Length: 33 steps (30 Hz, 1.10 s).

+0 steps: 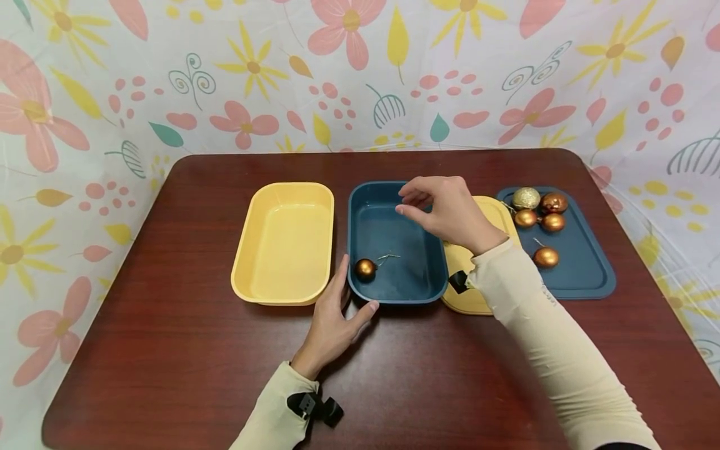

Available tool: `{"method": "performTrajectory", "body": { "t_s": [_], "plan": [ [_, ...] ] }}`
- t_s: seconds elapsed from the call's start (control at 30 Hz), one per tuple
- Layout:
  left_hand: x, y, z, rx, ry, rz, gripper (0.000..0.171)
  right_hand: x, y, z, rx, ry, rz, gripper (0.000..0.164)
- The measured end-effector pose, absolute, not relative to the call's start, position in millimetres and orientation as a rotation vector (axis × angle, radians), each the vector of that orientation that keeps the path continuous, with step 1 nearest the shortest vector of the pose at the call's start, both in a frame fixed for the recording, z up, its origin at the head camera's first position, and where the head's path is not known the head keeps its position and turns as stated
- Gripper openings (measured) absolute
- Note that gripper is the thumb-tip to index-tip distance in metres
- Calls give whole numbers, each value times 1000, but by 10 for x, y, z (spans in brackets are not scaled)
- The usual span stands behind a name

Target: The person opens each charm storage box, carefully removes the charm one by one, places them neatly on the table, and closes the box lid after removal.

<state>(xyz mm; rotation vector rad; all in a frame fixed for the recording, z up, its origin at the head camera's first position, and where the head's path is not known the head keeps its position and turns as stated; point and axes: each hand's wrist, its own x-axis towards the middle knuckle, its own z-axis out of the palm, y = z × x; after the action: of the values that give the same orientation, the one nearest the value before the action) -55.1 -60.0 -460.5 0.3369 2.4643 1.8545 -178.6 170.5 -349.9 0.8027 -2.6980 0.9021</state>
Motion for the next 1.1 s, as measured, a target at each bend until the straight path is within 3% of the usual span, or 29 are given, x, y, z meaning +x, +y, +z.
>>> {"method": "performTrajectory", "body": {
  "t_s": [1.1],
  "plan": [
    [-542,-594,-4608,324,2499,1819,93,-1900,1289,-3772,984,-2765,969,25]
  ]
}}
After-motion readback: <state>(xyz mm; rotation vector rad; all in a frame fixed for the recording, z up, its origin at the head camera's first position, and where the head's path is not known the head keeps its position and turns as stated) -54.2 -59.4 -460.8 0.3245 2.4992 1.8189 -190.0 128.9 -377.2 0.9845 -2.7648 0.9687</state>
